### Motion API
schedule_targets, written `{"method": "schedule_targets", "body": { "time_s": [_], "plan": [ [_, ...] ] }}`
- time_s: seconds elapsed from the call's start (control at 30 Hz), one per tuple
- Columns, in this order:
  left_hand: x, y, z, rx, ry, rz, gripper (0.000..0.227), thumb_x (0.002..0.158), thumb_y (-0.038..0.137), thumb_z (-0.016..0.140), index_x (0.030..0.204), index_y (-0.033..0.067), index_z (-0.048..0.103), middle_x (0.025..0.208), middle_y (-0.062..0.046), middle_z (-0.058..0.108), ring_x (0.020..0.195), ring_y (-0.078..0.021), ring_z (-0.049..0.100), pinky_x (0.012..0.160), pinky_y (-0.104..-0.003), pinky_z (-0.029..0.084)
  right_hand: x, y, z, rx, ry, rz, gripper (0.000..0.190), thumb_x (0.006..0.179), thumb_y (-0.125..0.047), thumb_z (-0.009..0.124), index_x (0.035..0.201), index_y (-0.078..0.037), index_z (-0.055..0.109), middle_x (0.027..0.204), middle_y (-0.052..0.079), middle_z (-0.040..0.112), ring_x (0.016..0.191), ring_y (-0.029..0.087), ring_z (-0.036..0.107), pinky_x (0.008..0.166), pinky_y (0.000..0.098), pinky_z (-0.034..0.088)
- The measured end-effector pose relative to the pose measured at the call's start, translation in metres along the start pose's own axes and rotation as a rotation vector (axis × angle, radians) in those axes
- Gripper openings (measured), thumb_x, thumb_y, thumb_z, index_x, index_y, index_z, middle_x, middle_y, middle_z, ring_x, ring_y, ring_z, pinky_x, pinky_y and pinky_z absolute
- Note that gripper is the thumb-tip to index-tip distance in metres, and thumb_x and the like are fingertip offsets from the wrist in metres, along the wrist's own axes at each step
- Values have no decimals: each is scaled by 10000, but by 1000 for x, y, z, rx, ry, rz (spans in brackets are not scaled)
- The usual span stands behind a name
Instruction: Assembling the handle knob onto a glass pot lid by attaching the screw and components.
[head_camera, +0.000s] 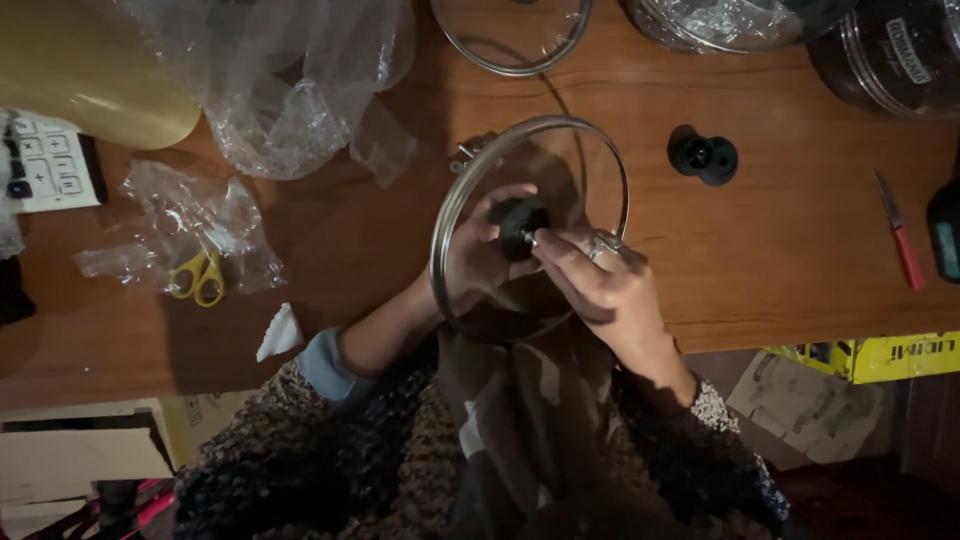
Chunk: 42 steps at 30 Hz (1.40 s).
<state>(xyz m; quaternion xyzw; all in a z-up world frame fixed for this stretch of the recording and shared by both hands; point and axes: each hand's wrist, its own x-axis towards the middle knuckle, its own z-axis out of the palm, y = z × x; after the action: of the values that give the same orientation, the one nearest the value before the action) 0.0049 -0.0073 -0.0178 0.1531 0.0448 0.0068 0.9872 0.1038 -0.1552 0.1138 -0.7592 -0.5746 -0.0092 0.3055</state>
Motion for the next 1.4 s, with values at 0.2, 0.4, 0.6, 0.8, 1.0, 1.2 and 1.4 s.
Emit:
{"method": "schedule_targets", "body": {
  "time_s": [0.2,0.4,0.6,0.8,1.0,1.2,1.4],
  "plan": [
    [-7,11,19,73,-20,48,641,943,279,714,1503,113,449,1362,-79,516,1281,-248,558,1118,-516,497,-2,1,0,-36,11,-38,244,891,12,799,1122,-31,735,1053,85,745,902,235,743,746,334,617],
    [-11,15,14,365,-66,134,700,1002,390,680,1573,94,404,1518,-114,440,1432,-269,456,1223,-483,443,-9,6,9,-19,49,-59,203,903,-4,813,1089,-31,736,1042,62,744,890,194,744,731,298,630],
    [-7,16,6,766,-34,273,734,1049,516,565,1599,68,372,1590,-101,417,1527,-251,386,1307,-415,320,-38,40,40,-53,59,-99,191,917,-20,844,1081,-27,746,1046,82,739,835,171,720,653,252,625],
    [1,6,-22,723,-43,275,668,1063,424,595,1597,73,402,1572,-94,459,1511,-265,424,1315,-439,352,-25,27,33,4,42,-33,279,881,-15,827,1143,-31,733,1075,89,736,903,199,733,740,294,637],
    [0,4,-3,154,38,95,608,968,258,667,1508,93,442,1500,-77,478,1350,-274,522,1136,-524,472,-28,28,37,33,57,30,307,898,-4,827,1187,-56,739,1144,97,741,967,231,748,812,326,633],
    [4,1,-10,249,150,18,552,972,236,577,1494,93,466,1379,-106,539,1268,-261,570,1093,-527,507,-28,32,38,37,37,98,263,877,-34,819,1130,-71,754,1083,89,735,932,247,742,808,330,612],
    [11,-6,-32,365,126,17,528,986,200,553,1488,71,455,1395,-121,552,1282,-266,564,1067,-491,559,-48,58,58,111,52,56,249,915,-62,824,1150,-44,745,1086,83,737,874,192,745,740,278,646]
  ]
}}
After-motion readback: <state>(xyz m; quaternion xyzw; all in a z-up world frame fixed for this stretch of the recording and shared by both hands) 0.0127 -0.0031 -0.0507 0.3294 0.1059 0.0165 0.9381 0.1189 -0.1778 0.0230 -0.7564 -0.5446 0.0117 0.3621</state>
